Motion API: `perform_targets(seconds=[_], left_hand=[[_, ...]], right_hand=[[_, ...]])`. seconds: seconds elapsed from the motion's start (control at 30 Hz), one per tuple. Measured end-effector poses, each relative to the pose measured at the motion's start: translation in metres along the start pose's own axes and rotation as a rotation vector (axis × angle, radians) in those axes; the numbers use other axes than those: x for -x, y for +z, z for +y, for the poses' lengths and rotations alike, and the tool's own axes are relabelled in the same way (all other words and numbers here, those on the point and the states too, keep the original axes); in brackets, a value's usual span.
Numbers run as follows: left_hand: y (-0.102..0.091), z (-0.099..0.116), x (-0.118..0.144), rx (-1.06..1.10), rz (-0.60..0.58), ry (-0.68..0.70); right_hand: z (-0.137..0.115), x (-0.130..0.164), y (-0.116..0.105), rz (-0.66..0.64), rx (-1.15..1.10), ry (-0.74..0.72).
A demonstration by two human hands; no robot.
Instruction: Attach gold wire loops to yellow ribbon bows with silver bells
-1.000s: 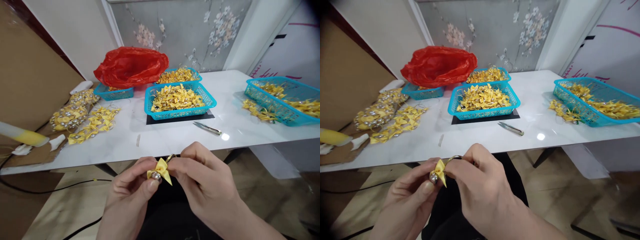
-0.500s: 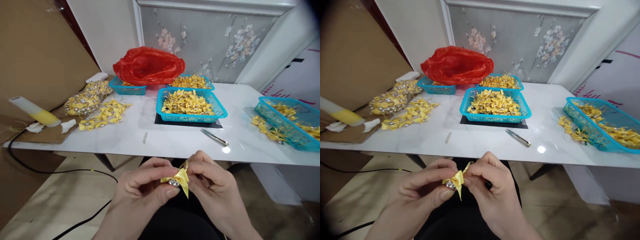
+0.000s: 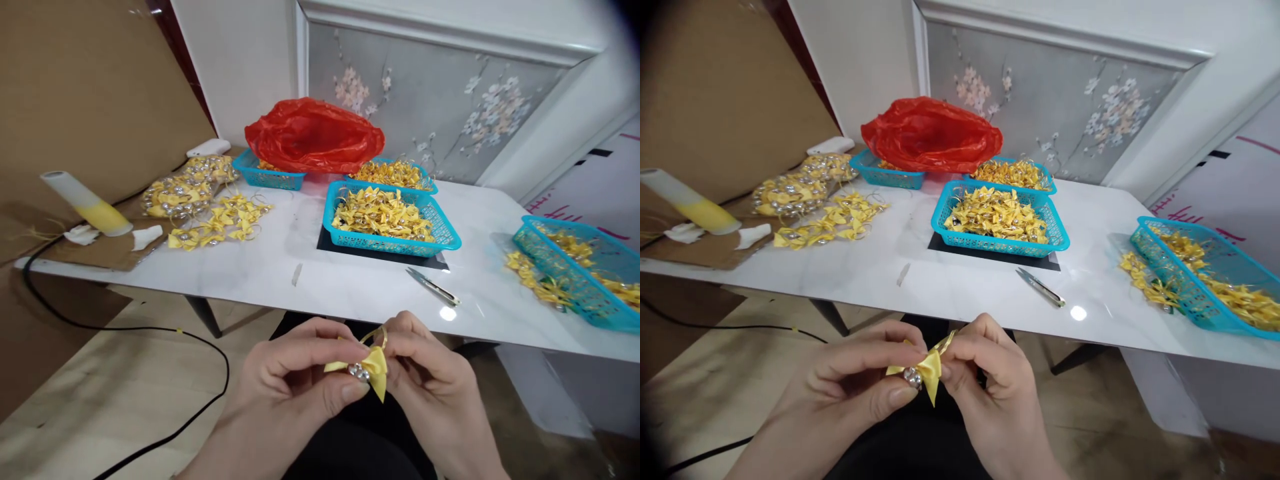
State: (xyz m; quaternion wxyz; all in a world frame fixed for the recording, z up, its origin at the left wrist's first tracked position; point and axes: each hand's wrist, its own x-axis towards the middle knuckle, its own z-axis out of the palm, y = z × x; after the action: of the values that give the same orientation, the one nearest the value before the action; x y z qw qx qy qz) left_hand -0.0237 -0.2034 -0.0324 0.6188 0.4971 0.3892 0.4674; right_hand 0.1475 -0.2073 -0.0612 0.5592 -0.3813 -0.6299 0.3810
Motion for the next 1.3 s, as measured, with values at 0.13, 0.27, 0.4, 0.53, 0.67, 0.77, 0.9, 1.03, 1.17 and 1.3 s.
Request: perform_targets(seconds=[0.13,0.27,0.4,0.53,0.67,0.77,0.9,1.03,1.17,1.3], left_hand=[[0.0022,0.0012,0.0017,0.022,-0.011,0.009],[0.0048,-0.0005,0.0033,0.051,-0.013,0.034],[0.0047,0.0000,0.0054,0.059,-0.018,0.035],[0.0021,0.0025,0.0052,0.025,-0.070,0.018],[0.0002,0.0027,0.0030,-0.026,-0.065,-0.010],[0.0005,0.0026,0.0016,-0.039,-0.061,-0.021],[0.0011,0.0021,0.0015,0.004,-0.067,-0.059],[0.0006,-0.0001,0.0025,0.009,-0.089,-0.074],[0.0019,-0.0003,0.0017,0.048,-0.094,-0.081],[0.0055,-0.0009,0.0031,0.095,-0.023,-0.052]], right_hand=[[0.0035,0.0016,-0.0006,-0.030,-0.076,0.083],[0.0048,0.0023,-0.0014,-0.040,-0.119,0.096],[0.0050,0.0027,-0.0014,-0.043,-0.126,0.107],[0.0041,0.0028,-0.0016,-0.038,-0.097,0.084],[0.0034,0.0022,-0.0024,-0.003,0.005,-0.007],[0.0034,0.0010,-0.0027,0.001,0.043,-0.047],[0.0026,-0.0002,-0.0022,0.008,0.055,-0.045],[0.0025,0.0013,0.0001,0.021,0.038,-0.010],[0.0040,0.0038,0.0027,0.023,-0.016,0.051],[0.0051,0.0048,0.0033,0.030,-0.070,0.091]])
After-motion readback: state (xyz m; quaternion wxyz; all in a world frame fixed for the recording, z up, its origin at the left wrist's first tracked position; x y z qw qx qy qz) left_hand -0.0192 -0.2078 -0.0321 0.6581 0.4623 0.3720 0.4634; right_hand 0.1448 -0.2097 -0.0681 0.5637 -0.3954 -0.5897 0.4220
